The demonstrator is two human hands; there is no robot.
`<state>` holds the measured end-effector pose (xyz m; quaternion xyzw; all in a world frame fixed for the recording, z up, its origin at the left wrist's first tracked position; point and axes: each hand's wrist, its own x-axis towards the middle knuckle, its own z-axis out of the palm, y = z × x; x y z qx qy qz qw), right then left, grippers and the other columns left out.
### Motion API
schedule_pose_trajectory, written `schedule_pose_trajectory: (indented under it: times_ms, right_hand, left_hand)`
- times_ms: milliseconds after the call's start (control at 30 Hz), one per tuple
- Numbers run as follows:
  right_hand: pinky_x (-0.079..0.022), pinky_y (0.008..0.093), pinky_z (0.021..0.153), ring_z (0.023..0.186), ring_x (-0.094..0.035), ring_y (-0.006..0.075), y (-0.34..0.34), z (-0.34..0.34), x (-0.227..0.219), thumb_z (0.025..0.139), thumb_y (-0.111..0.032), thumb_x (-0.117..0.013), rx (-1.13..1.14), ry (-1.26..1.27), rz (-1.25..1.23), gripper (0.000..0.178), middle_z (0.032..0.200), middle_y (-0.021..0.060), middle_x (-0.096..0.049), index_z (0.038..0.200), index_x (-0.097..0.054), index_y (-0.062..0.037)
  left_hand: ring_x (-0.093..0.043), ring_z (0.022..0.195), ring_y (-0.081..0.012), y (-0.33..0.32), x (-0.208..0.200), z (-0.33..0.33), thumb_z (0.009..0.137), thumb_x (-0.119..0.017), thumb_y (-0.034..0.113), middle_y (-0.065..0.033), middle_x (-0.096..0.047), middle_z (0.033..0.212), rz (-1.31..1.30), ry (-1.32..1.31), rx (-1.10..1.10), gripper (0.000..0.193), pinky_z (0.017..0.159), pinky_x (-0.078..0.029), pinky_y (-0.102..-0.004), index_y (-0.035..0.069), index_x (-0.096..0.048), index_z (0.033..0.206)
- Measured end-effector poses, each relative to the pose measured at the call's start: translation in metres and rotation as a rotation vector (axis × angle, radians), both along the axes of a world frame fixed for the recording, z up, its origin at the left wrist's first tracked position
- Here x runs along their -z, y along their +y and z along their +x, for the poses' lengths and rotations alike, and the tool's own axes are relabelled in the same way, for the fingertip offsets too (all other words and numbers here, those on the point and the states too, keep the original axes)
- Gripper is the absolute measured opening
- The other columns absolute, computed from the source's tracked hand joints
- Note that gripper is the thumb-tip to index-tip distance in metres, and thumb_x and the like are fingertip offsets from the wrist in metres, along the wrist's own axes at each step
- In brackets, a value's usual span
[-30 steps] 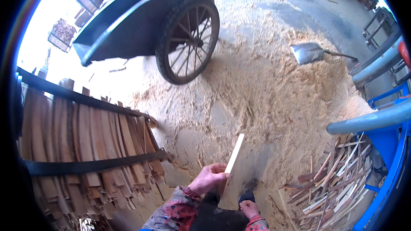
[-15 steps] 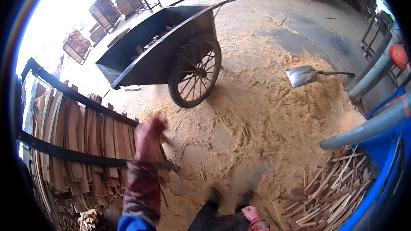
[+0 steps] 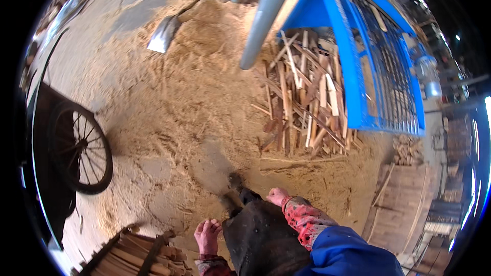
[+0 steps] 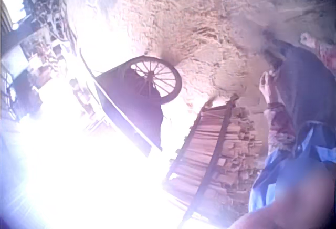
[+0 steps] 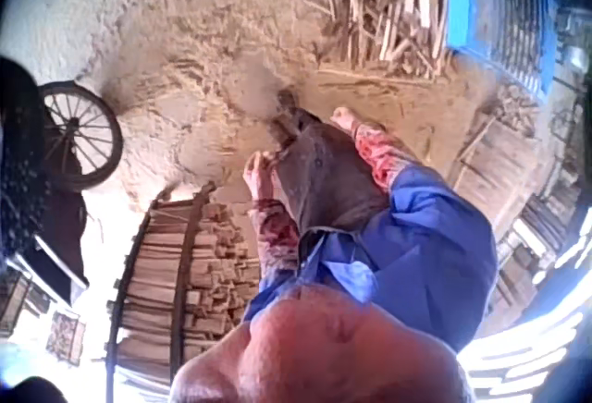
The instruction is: The person picks up wooden planks and offcuts from a sawdust-covered floor, gathers them into bundles, and places them into a wheelbarrow. The person then moves the wheelbarrow and continues collecting more wood pieces from the floor.
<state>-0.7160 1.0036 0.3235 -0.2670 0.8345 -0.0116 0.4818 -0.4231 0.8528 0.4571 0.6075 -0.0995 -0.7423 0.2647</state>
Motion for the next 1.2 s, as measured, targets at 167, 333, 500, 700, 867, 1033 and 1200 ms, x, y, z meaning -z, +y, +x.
schedule_pose_trajectory:
  times_ms: [167, 333, 500, 700, 867, 1033, 1200]
  right_hand:
    - [-0.051, 0.0353, 0.076, 0.083, -0.066, 0.0243, 0.070, 0.032, -0.003, 0.074, -0.038, -0.070, 0.241, -0.005, -0.010, 0.030, 0.084, 0.0090, -0.069, 0.087, -0.070, -0.0108]
    - [-0.051, 0.0310, 0.076, 0.082, -0.066, 0.0176, 0.085, 0.040, -0.015, 0.075, -0.037, -0.071, 0.348, -0.051, 0.008, 0.032, 0.085, 0.0054, -0.069, 0.089, -0.068, -0.0090]
    - [-0.051, 0.0331, 0.074, 0.080, -0.066, 0.0201, 0.091, 0.025, -0.013, 0.075, -0.037, -0.071, 0.521, -0.039, -0.207, 0.031, 0.083, 0.0071, -0.069, 0.085, -0.067, -0.0081]
    - [-0.051, 0.0309, 0.072, 0.077, -0.065, 0.0165, 0.096, -0.027, -0.009, 0.076, -0.033, -0.071, 0.564, -0.074, -0.209, 0.028, 0.079, 0.0057, -0.067, 0.085, -0.066, -0.0063]
    - [-0.051, 0.0280, 0.072, 0.076, -0.064, 0.0125, 0.104, -0.071, -0.002, 0.075, -0.029, -0.073, 0.496, -0.025, -0.166, 0.027, 0.080, 0.0033, -0.066, 0.087, -0.065, -0.0062]
    - [-0.051, 0.0290, 0.070, 0.075, -0.064, 0.0136, 0.103, -0.114, 0.006, 0.076, -0.030, -0.073, 0.473, 0.002, -0.184, 0.026, 0.078, 0.0041, -0.067, 0.086, -0.066, -0.0072]
    - [-0.050, 0.0311, 0.066, 0.069, -0.064, 0.0184, 0.077, -0.157, 0.010, 0.076, -0.032, -0.071, 0.488, -0.007, -0.221, 0.028, 0.073, 0.0066, -0.066, 0.080, -0.064, -0.0056]
  left_hand:
    - [-0.063, 0.071, -0.0193, -0.020, 0.022, 0.041, 0.092, -0.057, 0.016, -0.0101, -0.064, 0.083, -0.063, -0.099, 0.125, 0.014, 0.063, -0.054, -0.0310, 0.003, -0.056, 0.095]
    - [-0.063, 0.070, -0.0186, -0.020, 0.019, 0.065, 0.092, -0.058, 0.017, -0.0097, -0.064, 0.082, -0.073, -0.161, 0.212, 0.015, 0.062, -0.053, -0.0300, 0.002, -0.056, 0.094]
    - [-0.063, 0.069, -0.0193, -0.020, 0.025, 0.037, 0.091, -0.058, 0.018, -0.0106, -0.064, 0.083, -0.046, -0.126, 0.328, 0.016, 0.063, -0.054, -0.0307, 0.002, -0.056, 0.094]
    - [-0.064, 0.070, -0.0190, -0.027, 0.028, -0.052, 0.091, -0.058, 0.018, -0.0113, -0.065, 0.084, -0.066, -0.091, 0.462, 0.018, 0.064, -0.055, -0.0295, 0.001, -0.057, 0.097]
    - [-0.064, 0.070, -0.0172, -0.020, 0.037, -0.111, 0.091, -0.058, 0.018, -0.0105, -0.065, 0.084, -0.063, -0.090, 0.528, 0.018, 0.062, -0.054, -0.0274, 0.001, -0.059, 0.098]
    - [-0.062, 0.066, -0.0143, -0.010, 0.035, -0.147, 0.092, -0.058, 0.015, -0.0103, -0.065, 0.082, -0.044, -0.065, 0.533, 0.016, 0.060, -0.054, -0.0253, -0.001, -0.061, 0.093]
    - [-0.060, 0.066, -0.0132, -0.020, 0.045, -0.174, 0.092, -0.058, 0.015, -0.0096, -0.064, 0.082, 0.002, -0.021, 0.501, 0.017, 0.057, -0.051, -0.0242, -0.002, -0.061, 0.095]
